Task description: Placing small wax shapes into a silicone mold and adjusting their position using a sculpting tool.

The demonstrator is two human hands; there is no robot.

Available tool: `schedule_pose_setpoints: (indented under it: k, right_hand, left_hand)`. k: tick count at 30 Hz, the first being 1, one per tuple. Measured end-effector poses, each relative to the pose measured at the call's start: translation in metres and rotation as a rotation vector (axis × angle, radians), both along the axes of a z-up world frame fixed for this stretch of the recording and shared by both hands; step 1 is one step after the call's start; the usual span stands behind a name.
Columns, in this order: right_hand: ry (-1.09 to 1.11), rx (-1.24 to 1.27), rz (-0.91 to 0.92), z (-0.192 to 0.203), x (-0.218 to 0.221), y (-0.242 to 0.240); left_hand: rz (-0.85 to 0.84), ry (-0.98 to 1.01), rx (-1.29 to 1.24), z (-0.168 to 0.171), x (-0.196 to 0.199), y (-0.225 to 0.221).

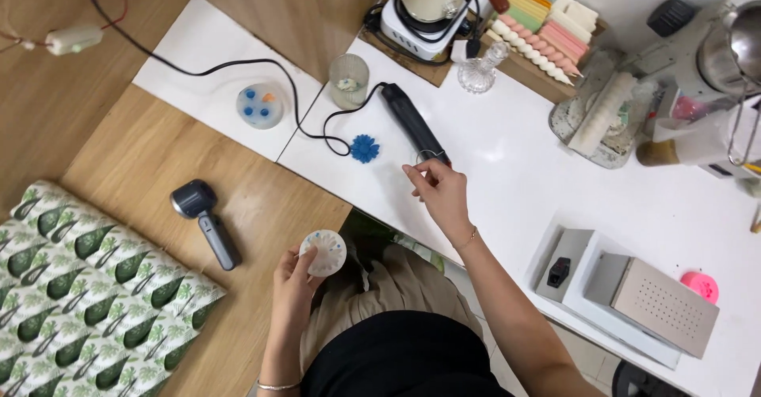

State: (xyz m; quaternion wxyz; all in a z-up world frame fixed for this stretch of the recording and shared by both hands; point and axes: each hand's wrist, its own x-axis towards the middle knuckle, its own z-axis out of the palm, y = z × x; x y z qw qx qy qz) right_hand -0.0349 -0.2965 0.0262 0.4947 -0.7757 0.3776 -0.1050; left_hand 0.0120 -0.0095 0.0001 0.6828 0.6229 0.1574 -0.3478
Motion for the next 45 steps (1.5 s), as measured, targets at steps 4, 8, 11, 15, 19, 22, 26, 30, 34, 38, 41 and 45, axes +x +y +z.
schedule_pose_setpoints:
  k: [4,8,11,15,19,22,26,30,34,38,41,45]
  right_hand:
    - [-0.116,-0.017,-0.019,-0.014,-0.019,-0.006]
    - [-0.285,-0.179,0.141,0.000,-0.030,0.004]
    - [-0.143,0.135,0.243,-0.026,-0.043,0.012]
    - [-0.103,0.490,0.272,-0.001,-0.043,0.021]
    - [-0.159,0.616,0.259,0.000,-0.048,0.008]
    - [-0.198,0.663,0.290,0.001,-0.047,-0.003]
    - [-0.294,0.815,0.226,0.008,-0.037,-0.008]
    - [-0.354,0.938,0.180,0.008,-0.021,-0.011]
    - [-0.343,1.070,0.217,0.012,-0.002,-0.020]
    - [-0.237,1.067,0.358,0.004,0.024,-0.020]
    - [-0.190,1.074,0.506,-0.012,0.050,-0.012]
    - [-0.067,1.074,0.680,-0.001,0.076,0.017]
  left_hand:
    - [-0.012,0.034,-0.005,-0.004,0.009,-0.018]
    - [-0.069,0.038,-0.050,0.003,0.016,-0.042]
    - [-0.157,0.021,-0.092,-0.003,0.017,-0.061]
    - [-0.281,0.007,-0.124,0.018,0.017,-0.093]
    - [-0.391,0.002,-0.102,0.029,0.017,-0.111]
    - [-0.409,-0.012,-0.073,0.042,0.017,-0.116]
    - [-0.356,-0.033,-0.044,0.054,0.023,-0.115]
    - [-0.193,-0.061,-0.117,0.034,0.030,-0.097]
    - [0.059,-0.201,-0.193,-0.069,0.032,-0.036]
    - [0.299,-0.303,-0.223,-0.100,0.006,-0.006]
    - [0.284,-0.134,-0.013,0.038,0.006,-0.044]
    - [0.428,-0.167,0.017,0.033,-0.021,-0.034]
